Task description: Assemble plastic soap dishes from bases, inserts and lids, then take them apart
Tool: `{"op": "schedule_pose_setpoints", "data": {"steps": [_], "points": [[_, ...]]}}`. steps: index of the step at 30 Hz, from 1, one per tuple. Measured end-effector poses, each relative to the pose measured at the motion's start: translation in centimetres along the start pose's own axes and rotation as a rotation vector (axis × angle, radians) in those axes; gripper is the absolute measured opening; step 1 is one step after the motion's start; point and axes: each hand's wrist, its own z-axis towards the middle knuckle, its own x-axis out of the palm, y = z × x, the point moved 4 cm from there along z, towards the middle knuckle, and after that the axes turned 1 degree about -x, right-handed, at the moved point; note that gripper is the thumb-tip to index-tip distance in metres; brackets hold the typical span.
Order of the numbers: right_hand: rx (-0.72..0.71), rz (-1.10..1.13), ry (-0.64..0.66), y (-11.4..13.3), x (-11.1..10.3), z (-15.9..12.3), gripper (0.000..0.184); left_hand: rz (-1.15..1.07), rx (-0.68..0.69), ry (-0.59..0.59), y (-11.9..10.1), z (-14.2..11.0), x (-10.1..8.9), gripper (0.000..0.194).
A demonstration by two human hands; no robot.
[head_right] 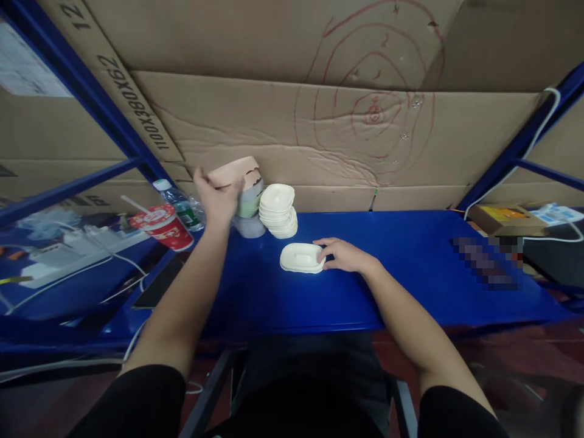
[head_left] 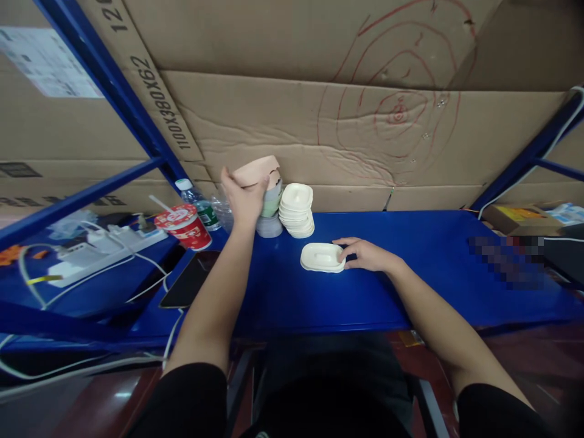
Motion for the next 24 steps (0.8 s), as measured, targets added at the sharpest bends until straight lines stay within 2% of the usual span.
{"op": "schedule_pose_setpoints", "data": {"steps": [3,5,8,11,13,15,20,24], "points": [[-0.052,0.087,-0.007,1.0,-0.2,-0.1,0.016,-0.046,-0.032,0.021,0.7,0.1,0.1,0.104],[-0.074,0.160,-0.075,1.5,-0.9,-0.4,0.019,-0.069,-0.047,0.028,1.1,0.2,0.2,0.102],[-0.085,0.177,-0.285,2.0,-2.7,-0.6,0.023,-0.099,-0.047,0.011,1.6,0.5,0.3,0.091],[-0.080,0.111,-0.537,2.5,-4.6,0.4,0.023,-0.134,-0.031,-0.030,1.8,0.7,0.0,0.075],[-0.077,0.041,-0.652,3.1,-5.3,2.2,0.022,-0.135,-0.014,-0.084,1.7,0.8,-0.4,0.060],[-0.103,-0.046,-0.710,3.8,-5.7,4.8,0.021,-0.118,0.033,-0.158,1.2,1.3,-1.1,0.047],[-0.115,-0.155,-0.714,4.7,-5.5,11.6,0.020,-0.119,0.182,-0.289,-0.8,3.7,-2.8,0.032],[-0.072,-0.165,-0.652,4.9,-4.7,15.4,0.021,-0.135,0.185,-0.257,-1.0,4.9,-2.9,0.028]]}}
